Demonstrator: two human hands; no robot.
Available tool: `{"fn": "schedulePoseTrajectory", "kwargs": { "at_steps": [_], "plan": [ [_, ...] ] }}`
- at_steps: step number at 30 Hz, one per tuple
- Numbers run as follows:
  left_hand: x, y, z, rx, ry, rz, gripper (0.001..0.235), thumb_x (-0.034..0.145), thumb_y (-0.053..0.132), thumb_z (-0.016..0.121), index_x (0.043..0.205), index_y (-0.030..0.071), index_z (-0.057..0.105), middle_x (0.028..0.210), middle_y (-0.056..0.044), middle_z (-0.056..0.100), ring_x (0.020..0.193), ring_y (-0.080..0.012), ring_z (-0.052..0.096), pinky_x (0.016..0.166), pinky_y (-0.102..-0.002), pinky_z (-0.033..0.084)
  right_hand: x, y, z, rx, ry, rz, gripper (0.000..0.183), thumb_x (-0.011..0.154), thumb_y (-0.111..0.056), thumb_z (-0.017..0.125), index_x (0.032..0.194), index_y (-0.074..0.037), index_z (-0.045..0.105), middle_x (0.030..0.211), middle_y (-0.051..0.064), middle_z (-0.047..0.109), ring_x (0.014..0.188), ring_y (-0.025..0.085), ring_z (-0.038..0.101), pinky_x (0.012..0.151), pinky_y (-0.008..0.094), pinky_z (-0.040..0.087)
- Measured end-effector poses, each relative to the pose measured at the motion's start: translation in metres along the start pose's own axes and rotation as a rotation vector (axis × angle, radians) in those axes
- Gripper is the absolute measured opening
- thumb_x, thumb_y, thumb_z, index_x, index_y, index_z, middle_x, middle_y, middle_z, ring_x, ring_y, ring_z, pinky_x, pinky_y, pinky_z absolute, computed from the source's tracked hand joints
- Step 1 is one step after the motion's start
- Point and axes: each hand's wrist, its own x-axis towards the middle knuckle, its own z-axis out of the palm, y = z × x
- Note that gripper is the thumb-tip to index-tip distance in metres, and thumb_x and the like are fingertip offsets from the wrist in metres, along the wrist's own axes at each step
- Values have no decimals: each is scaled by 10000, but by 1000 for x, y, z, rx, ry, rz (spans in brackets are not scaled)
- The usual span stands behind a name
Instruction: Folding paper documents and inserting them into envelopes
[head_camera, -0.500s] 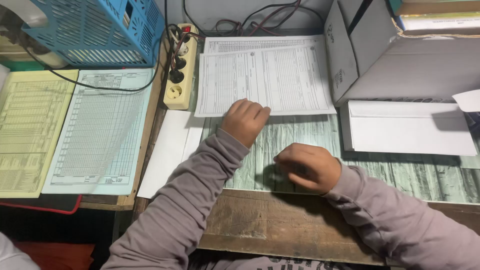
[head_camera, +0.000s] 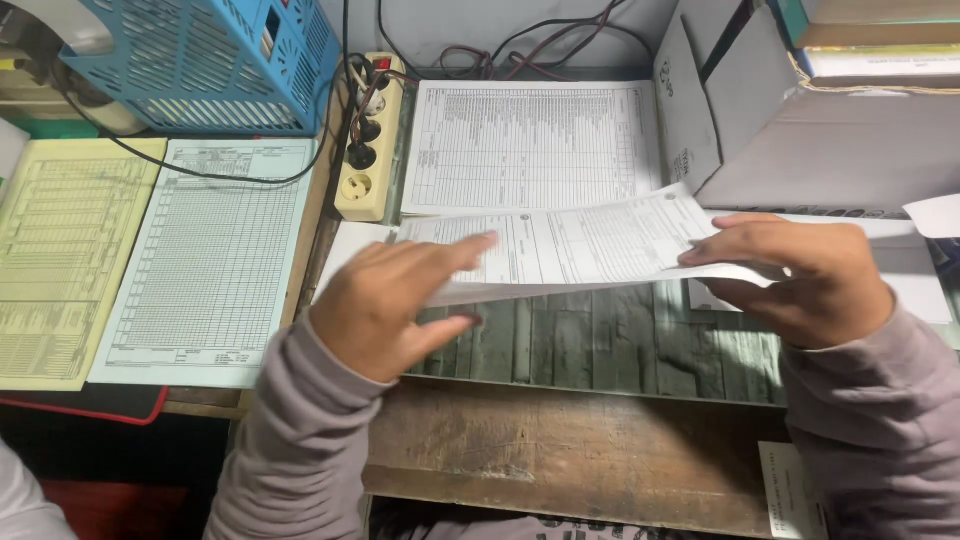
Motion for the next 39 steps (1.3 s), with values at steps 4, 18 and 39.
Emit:
{"fn": "schedulePoseTrajectory", "kwargs": {
  "at_steps": [4,18,39],
  "plan": [
    [-25,-17,-21,-96,101,-252,614,647,184,804,1199,165,535,919,-32,686,766,-197,643,763,-323,533,-20,-6,-6,108,141,234,233,695,-64,676,904,24,623,890,139,659,742,174,670,636,229,568],
    [-13,-22,-1,-630,239,-772,670,757,70,667,1335,137,335,926,-84,515,755,-97,474,585,-172,456,-18,-27,34,553,367,1143,545,792,61,537,1261,-189,420,794,30,231,520,84,251,536,208,384],
    [-16,23,117,-134,-417,44,570,744,447,505,1254,198,446,1259,-93,438,1234,-363,329,945,-611,242,-40,-24,56,-35,137,804,823,704,-114,682,1396,-91,236,967,106,506,408,129,473,453,260,425]
  ]
}}
